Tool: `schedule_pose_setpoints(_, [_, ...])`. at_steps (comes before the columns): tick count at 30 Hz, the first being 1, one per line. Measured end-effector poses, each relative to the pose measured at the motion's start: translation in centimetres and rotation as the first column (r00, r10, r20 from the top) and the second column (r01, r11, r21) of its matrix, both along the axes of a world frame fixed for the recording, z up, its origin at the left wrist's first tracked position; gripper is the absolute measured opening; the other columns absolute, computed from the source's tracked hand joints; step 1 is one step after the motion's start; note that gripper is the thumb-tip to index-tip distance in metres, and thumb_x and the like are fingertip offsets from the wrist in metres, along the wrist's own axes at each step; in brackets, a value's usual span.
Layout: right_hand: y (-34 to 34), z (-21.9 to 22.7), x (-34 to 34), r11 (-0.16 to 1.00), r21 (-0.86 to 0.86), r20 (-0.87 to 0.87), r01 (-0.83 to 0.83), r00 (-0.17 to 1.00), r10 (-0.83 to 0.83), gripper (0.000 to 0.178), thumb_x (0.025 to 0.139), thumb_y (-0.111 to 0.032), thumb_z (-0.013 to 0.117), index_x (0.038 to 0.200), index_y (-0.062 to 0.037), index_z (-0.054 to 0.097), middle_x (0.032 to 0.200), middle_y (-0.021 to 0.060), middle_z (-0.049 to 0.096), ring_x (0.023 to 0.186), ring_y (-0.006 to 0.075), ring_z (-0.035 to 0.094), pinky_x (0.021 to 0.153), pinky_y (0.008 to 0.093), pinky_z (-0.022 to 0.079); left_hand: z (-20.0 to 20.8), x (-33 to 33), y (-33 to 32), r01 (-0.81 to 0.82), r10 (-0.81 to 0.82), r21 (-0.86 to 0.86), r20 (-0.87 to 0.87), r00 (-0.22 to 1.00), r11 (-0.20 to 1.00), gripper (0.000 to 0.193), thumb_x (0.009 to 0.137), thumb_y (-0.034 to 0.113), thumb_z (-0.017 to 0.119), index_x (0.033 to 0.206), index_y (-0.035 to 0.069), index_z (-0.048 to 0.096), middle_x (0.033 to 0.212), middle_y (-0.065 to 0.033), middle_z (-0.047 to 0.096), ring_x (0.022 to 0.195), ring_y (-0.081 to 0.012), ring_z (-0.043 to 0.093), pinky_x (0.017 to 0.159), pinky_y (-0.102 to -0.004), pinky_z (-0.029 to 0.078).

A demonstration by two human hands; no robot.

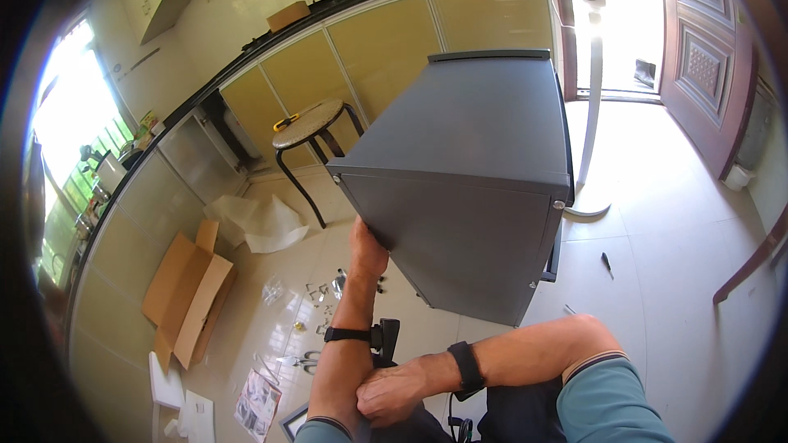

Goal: The person assembles a dark gray cabinet by hand, handling various panels and checking the fit of a glass-fronted door component.

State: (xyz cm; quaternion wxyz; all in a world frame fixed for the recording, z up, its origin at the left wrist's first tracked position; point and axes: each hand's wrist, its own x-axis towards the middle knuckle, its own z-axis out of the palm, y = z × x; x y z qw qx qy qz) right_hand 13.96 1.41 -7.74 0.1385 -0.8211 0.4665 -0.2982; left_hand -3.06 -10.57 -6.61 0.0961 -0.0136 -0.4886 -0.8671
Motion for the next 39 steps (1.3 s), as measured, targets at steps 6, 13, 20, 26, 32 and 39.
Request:
schedule_pose_setpoints(6, [0.2, 0.3, 0.4, 1.000, 0.020, -0.026, 0.018, 1.000, -0.018, 0.028, 0.075, -0.024, 0.064, 0.066, 0.0020, 0.062, 0.066, 0.0198, 0.061, 0.071, 0.0373, 0.062, 0.065, 0.0445, 0.050, -0.3, -0.1, -0.1, -0.054, 0.055, -0.035, 0.015, 0.998, 0.998, 0.045, 0.093, 0.043, 0.050, 0.113, 0.004, 0.059, 0.111, -0.0062, 0.062, 0.101, -0.0191, 0.058, 0.086, -0.0355, 0.047])
schedule_pose_setpoints(13, [-0.3, 0.1, 0.1, 1.000, -0.017, -0.030, -0.006, 1.000, 0.006, 0.029, 0.077, -0.026, 0.064, 0.068, 0.0020, 0.064, 0.066, 0.0203, 0.062, 0.070, 0.0371, 0.063, 0.065, 0.0438, 0.051, 0.4, 0.4, -0.3, -0.031, 0.031, 0.003, 0.031, 0.999, 1.000, 0.042, 0.098, 0.035, 0.045, 0.122, 0.003, 0.056, 0.119, -0.0072, 0.062, 0.111, -0.0201, 0.056, 0.097, -0.0338, 0.043])
schedule_pose_setpoints(20, [0.1, 0.3, -0.4, 0.997, 0.060, -0.062, -0.040, 0.997, 0.044, 0.032, 0.088, -0.025, 0.061, 0.067, -0.0009, 0.055, 0.066, 0.0174, 0.055, 0.069, 0.0340, 0.058, 0.063, 0.0410, 0.047, -1.3, -1.1, -0.1, -0.086, 0.086, -0.021, -0.015, 0.996, 0.996, 0.047, 0.096, 0.042, 0.043, 0.109, 0.000, 0.061, 0.104, -0.0084, 0.064, 0.093, -0.0182, 0.060, 0.080, -0.0347, 0.050])
schedule_pose_setpoints(26, [-0.1, 0.5, -0.2, 0.994, 0.083, -0.036, -0.067, 0.997, 0.070, 0.033, 0.088, -0.025, 0.061, 0.067, -0.0015, 0.053, 0.065, 0.0162, 0.054, 0.068, 0.0325, 0.057, 0.061, 0.0394, 0.047, 0.1, 0.2, -0.2, -0.031, 0.032, -0.045, 0.030, 0.999, 0.998, 0.044, 0.095, 0.039, 0.044, 0.104, 0.000, 0.062, 0.099, -0.0065, 0.064, 0.087, -0.0170, 0.060, 0.075, -0.0332, 0.050])
schedule_pose_setpoints(32, [0.5, 0.5, -0.2, 0.998, 0.050, -0.020, -0.044, 0.999, 0.045, 0.031, 0.088, -0.024, 0.061, 0.068, -0.0019, 0.053, 0.064, 0.0156, 0.053, 0.068, 0.0333, 0.057, 0.062, 0.0402, 0.047, -0.1, -0.1, 0.5, -0.036, 0.037, -0.015, 0.034, 0.999, 0.999, 0.042, 0.095, 0.039, 0.046, 0.103, 0.002, 0.062, 0.098, -0.0058, 0.064, 0.087, -0.0164, 0.060, 0.074, -0.0344, 0.050])
schedule_pose_setpoints(39, [-0.4, -0.3, -0.1, 0.999, 0.043, -0.040, -0.027, 0.999, 0.029, 0.032, 0.085, -0.027, 0.062, 0.068, 0.0000, 0.058, 0.065, 0.0184, 0.058, 0.070, 0.0358, 0.060, 0.064, 0.0424, 0.048, -0.5, 0.0, -0.4, 0.032, -0.030, 0.018, -0.082, 0.996, 0.999, 0.042, 0.097, 0.034, 0.043, 0.119, 0.002, 0.058, 0.116, -0.0099, 0.063, 0.107, -0.0216, 0.059, 0.094, -0.0357, 0.046])
